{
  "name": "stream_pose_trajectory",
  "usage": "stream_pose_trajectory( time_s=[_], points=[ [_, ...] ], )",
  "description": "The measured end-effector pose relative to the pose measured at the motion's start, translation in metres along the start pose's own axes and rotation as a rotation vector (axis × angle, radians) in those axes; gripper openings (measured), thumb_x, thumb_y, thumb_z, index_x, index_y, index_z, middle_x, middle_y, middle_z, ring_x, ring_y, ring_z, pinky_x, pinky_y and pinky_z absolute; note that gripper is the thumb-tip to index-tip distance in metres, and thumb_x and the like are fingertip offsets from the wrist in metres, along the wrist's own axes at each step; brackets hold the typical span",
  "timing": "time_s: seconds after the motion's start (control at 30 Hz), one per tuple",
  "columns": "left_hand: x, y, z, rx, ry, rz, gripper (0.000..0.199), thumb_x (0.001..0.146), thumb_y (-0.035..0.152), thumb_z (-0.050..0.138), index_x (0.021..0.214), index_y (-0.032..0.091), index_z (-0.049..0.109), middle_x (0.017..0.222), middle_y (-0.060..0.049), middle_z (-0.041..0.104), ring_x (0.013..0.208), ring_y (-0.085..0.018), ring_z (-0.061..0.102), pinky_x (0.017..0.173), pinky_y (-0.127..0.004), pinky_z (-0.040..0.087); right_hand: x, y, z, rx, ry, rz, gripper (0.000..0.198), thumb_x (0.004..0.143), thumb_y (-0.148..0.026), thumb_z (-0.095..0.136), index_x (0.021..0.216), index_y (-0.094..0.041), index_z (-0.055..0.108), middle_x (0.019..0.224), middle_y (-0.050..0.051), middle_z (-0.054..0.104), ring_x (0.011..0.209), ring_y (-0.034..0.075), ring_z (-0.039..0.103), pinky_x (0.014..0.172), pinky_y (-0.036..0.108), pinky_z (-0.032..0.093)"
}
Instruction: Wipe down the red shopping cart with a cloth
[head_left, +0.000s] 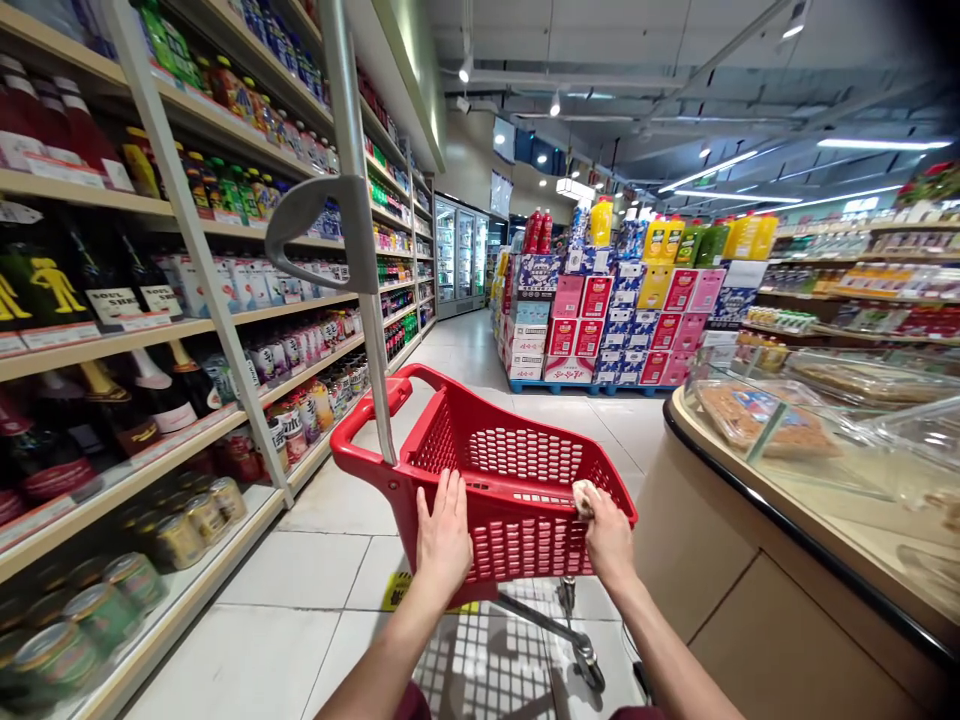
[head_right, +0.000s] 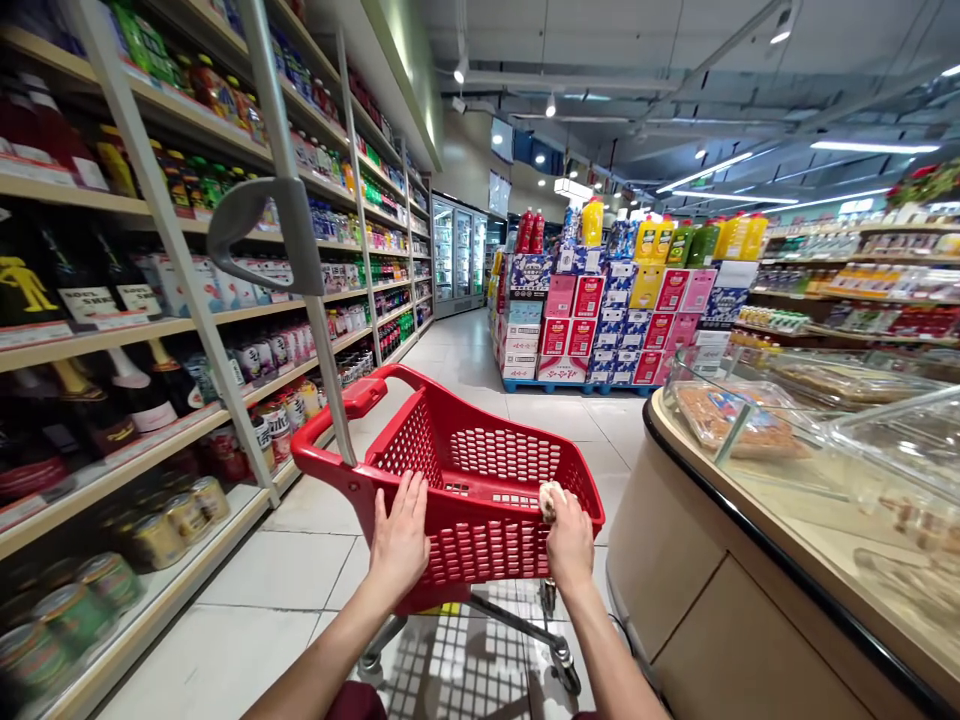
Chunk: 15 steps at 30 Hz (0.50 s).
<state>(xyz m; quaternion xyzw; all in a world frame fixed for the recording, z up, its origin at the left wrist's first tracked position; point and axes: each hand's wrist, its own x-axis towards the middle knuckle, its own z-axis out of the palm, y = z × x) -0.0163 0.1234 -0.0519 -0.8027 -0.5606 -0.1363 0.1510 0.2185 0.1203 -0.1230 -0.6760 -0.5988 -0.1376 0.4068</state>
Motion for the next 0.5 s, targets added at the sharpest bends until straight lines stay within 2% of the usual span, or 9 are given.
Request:
stream_pose_trajectory(
  time_s=[0.07,0.17,0.2,0.3,0.37,0.43,0.5],
  points=[
    [-0.001,0.001,0.000,0.000,-0.012,-0.004,0.066,0.068,0.016,0.040,0.132,0.009,0.029,0.142,-0.008,0.025,0.133,-0.024,0.008,0.106,-0.050,0.012,-0.001,-0.012,0.003,0.027,-0.004,-0.020,0.051,0.073,-0.002,0.030,0.114,-0.021,0.053,0.112,0.008,0.057,0.106,0.020,0.050,0.089,0.037,0.039],
    [-0.003,0.002,-0.001,-0.017,-0.020,-0.016,0.065,0.068,0.016,0.039,0.132,0.009,0.029,0.142,-0.008,0.024,0.133,-0.022,0.011,0.106,-0.051,0.010,-0.001,-0.043,0.008,0.106,-0.105,-0.199,0.051,0.073,0.000,0.031,0.114,-0.022,0.053,0.119,0.006,0.053,0.112,0.020,0.045,0.093,0.037,0.037],
    [-0.004,0.002,-0.002,-0.028,-0.020,-0.014,0.065,0.069,0.016,0.039,0.132,0.009,0.029,0.142,-0.008,0.024,0.132,-0.022,0.012,0.106,-0.051,0.009,-0.001,-0.048,0.007,0.120,-0.124,-0.216,0.051,0.073,0.000,0.031,0.113,-0.022,0.053,0.120,0.006,0.053,0.112,0.020,0.045,0.094,0.037,0.037],
    [-0.003,0.004,-0.012,-0.070,-0.030,-0.018,0.063,0.069,0.017,0.040,0.131,0.009,0.032,0.141,-0.009,0.027,0.131,-0.023,0.017,0.106,-0.052,0.010,-0.001,-0.045,-0.003,0.136,-0.098,-0.116,0.047,0.077,-0.002,0.030,0.112,-0.023,0.053,0.113,0.006,0.055,0.106,0.019,0.049,0.089,0.038,0.041],
    [0.005,0.007,-0.024,-0.090,-0.075,-0.038,0.057,0.069,0.018,0.041,0.125,0.009,0.041,0.134,-0.012,0.040,0.126,-0.025,0.029,0.105,-0.051,0.013,-0.005,-0.039,-0.008,0.159,-0.093,-0.104,0.037,0.084,-0.010,0.033,0.113,-0.023,0.051,0.111,0.007,0.054,0.103,0.019,0.051,0.087,0.039,0.042],
    [0.020,0.010,-0.037,-0.089,-0.177,-0.038,0.046,0.069,0.019,0.044,0.112,0.008,0.054,0.117,-0.014,0.056,0.114,-0.026,0.045,0.105,-0.049,0.015,-0.014,-0.042,-0.008,0.197,-0.142,-0.173,0.028,0.087,-0.022,0.040,0.112,-0.021,0.051,0.112,0.007,0.053,0.099,0.018,0.052,0.084,0.039,0.044],
    [0.039,0.013,-0.048,-0.077,-0.303,-0.016,0.032,0.067,0.019,0.048,0.093,0.008,0.063,0.093,-0.014,0.066,0.096,-0.026,0.056,0.104,-0.048,0.017,-0.028,-0.055,-0.003,0.239,-0.220,-0.270,0.030,0.085,-0.034,0.046,0.109,-0.019,0.051,0.112,0.006,0.052,0.095,0.017,0.053,0.081,0.038,0.046]
  ],
)
